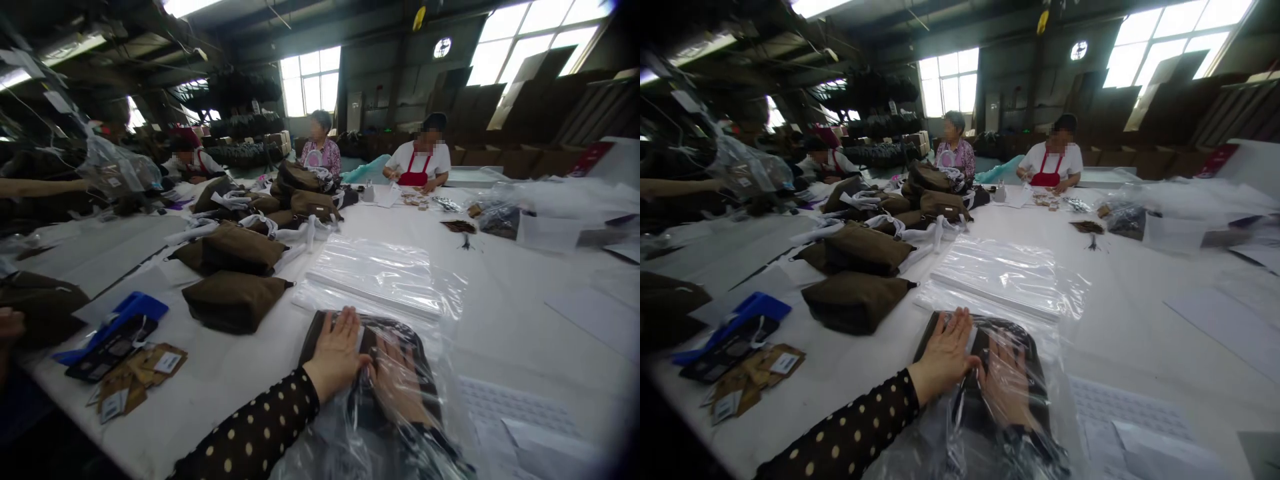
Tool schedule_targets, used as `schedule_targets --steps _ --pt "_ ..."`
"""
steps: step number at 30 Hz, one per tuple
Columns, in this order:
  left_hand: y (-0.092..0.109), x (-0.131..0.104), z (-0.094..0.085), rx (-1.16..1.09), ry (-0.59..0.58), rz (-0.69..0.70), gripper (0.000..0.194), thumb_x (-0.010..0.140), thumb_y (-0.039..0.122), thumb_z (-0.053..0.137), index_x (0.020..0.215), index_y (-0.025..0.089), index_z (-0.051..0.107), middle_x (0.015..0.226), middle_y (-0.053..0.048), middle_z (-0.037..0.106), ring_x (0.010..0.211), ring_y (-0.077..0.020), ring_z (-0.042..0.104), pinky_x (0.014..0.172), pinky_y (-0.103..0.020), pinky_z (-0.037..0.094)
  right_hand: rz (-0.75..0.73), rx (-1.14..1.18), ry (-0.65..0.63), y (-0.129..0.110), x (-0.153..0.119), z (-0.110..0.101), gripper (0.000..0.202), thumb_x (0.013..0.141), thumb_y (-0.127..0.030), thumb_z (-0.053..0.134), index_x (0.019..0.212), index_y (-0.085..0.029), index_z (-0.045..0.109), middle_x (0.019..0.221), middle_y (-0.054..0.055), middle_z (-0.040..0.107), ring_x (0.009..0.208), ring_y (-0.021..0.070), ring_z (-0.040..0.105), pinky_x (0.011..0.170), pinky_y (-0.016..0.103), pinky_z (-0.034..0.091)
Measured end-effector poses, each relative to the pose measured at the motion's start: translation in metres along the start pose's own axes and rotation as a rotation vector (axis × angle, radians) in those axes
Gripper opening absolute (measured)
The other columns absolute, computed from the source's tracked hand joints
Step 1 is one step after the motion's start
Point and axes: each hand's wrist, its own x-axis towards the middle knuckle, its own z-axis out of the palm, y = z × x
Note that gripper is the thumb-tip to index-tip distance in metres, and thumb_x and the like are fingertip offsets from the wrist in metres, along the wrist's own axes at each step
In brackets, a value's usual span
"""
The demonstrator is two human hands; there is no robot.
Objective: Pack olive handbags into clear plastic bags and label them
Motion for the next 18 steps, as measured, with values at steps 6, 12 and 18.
schedule_targets --steps 6,12,18 --pt "0.007 -0.007 0.017 -0.094 -0.006 -0.024 0.071 0.086 0.057 0.032 0.141 0.015 0.02 0.148 -0.013 0.017 0.136 -0.0279 0.013 0.109 -0.051 0.011 -0.014 -0.035 -0.007 -0.004 -0.001 -0.004 0.077 0.078 -0.022 0.042 0.143 -0.016 0.001 0.142 0.019 0.03 0.128 0.0388 0.028 0.102 0.061 0.014" --pt "-0.004 -0.004 0.027 -0.124 0.012 0.001 0.06 0.088 0.046 0.037 0.14 0.018 0.024 0.147 -0.009 0.023 0.137 -0.0254 0.013 0.109 -0.051 0.013 0.124 -0.082 0.027 -0.008 0.006 -0.022 0.061 0.08 -0.042 0.048 0.13 -0.008 0.039 0.132 0.024 0.039 0.126 0.043 0.026 0.098 0.06 0.022" --pt "0.001 -0.007 0.011 -0.142 0.353 -0.376 0.051 0.086 0.034 0.049 0.131 0.013 0.036 0.143 -0.019 0.027 0.134 -0.0354 0.014 0.104 -0.06 0.017 0.183 0.025 -0.022 -0.004 -0.001 -0.037 0.048 0.086 -0.049 0.042 0.117 -0.014 0.054 0.115 0.015 0.053 0.115 0.0334 0.041 0.097 0.054 0.03"
